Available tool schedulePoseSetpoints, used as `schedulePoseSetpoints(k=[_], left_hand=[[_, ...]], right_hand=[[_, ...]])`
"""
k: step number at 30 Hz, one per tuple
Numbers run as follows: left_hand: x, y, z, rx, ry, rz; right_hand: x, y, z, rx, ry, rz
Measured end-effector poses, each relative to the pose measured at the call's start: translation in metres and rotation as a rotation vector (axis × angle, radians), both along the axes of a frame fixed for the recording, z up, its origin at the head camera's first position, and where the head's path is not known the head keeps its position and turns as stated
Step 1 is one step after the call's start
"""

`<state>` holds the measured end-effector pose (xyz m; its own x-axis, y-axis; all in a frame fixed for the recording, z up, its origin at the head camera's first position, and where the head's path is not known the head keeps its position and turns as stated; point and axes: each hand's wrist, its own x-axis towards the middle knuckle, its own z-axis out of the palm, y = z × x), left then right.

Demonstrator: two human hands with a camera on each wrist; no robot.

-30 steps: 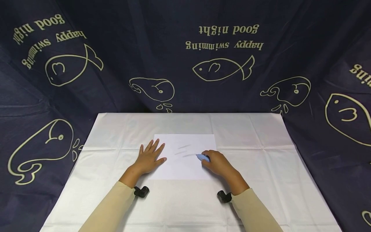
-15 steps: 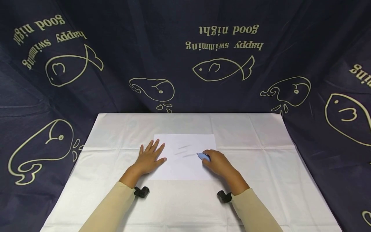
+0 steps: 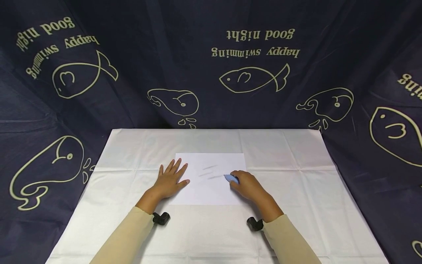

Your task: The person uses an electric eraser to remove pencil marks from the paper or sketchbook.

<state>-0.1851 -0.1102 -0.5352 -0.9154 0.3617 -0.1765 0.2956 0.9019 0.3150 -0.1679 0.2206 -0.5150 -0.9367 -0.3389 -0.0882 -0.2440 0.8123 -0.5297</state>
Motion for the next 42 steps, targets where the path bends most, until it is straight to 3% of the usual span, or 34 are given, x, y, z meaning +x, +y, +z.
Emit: schedulePoseSetpoints(k=[18,42], left_hand=[[-0.002,-0.0004,-0.0018,0.007,0.004,-0.004],[0.0017,-0.0006,0.0021,0.014,0.008,-0.001]], right_hand=[[0.0003,0.0011,0.0008,-0.008,0.021,-0.002],[-0.0002,-0.002,-0.0015,-0.006,-0.014,-0.007]])
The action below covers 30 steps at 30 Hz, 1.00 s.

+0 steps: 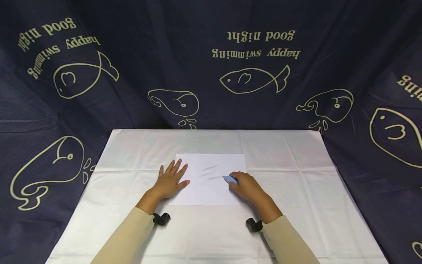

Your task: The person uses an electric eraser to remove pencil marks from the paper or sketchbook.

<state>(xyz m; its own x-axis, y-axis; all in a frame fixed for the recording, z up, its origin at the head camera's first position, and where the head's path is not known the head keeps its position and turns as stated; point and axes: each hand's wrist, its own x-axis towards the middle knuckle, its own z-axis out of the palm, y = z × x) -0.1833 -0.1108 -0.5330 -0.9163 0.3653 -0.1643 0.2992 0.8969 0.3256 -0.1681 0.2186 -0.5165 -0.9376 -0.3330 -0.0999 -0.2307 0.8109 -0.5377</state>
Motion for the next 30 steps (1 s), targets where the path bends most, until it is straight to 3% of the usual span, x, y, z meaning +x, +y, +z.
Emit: schedulePoseSetpoints(k=[30], left_hand=[[-0.001,0.0006,0.0001,0.029,-0.006,-0.003]], right_hand=[[0.0018,-0.0033,-0.0021,0.0,0.035,-0.006]])
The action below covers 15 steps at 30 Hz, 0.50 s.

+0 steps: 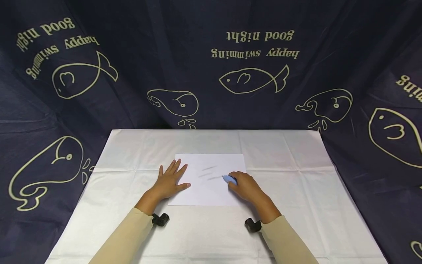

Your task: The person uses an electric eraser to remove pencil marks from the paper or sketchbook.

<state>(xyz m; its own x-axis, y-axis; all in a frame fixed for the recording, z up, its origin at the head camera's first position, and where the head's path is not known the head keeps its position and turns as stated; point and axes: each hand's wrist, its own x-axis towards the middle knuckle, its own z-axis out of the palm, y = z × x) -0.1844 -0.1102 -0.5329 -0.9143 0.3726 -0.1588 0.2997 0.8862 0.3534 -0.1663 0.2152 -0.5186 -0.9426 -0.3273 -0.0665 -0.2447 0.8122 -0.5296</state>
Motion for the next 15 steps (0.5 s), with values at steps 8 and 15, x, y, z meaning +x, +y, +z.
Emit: schedulePoseSetpoints(k=[8,15], left_hand=[[-0.0005,0.0004,-0.0015,0.007,0.007,0.002],[-0.0005,-0.0006,-0.0016,0.023,0.001,0.0]], right_hand=[[-0.0001,-0.0003,0.0016,0.007,-0.003,0.001],[-0.0001,-0.0011,0.004,0.012,-0.007,-0.005]])
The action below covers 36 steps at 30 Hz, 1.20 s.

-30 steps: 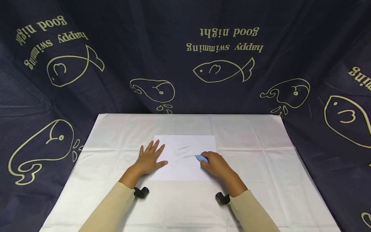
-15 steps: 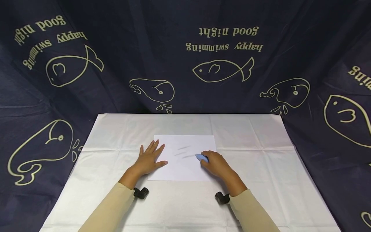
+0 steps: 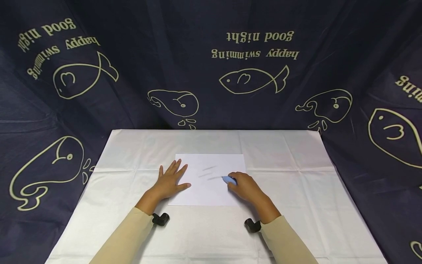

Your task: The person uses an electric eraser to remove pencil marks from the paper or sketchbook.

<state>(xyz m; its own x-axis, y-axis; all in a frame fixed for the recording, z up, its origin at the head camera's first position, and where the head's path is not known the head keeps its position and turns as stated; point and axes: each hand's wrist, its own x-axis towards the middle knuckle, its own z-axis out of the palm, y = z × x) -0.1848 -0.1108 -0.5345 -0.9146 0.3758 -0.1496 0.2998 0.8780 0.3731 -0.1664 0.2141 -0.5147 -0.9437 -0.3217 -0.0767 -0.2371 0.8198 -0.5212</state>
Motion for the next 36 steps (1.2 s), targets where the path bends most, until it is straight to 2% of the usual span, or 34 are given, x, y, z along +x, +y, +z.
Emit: schedulePoseSetpoints(k=[12,23,28,36], left_hand=[[-0.0008,-0.0008,-0.0014,-0.018,-0.015,-0.007],[-0.0004,-0.0009,0.0017,-0.01,-0.019,-0.012],[-0.0003,-0.0007,0.0011,-0.011,-0.018,-0.011],[0.0005,-0.0008,0.0014,0.003,-0.014,-0.015]], right_hand=[[-0.0004,-0.0006,-0.002,0.006,0.019,0.017],[-0.0019,-0.0017,-0.0029,0.011,0.037,0.015],[-0.0014,-0.0027,-0.0022,-0.002,0.021,0.029],[-0.0016,-0.0034,-0.0017,0.01,0.019,0.001]])
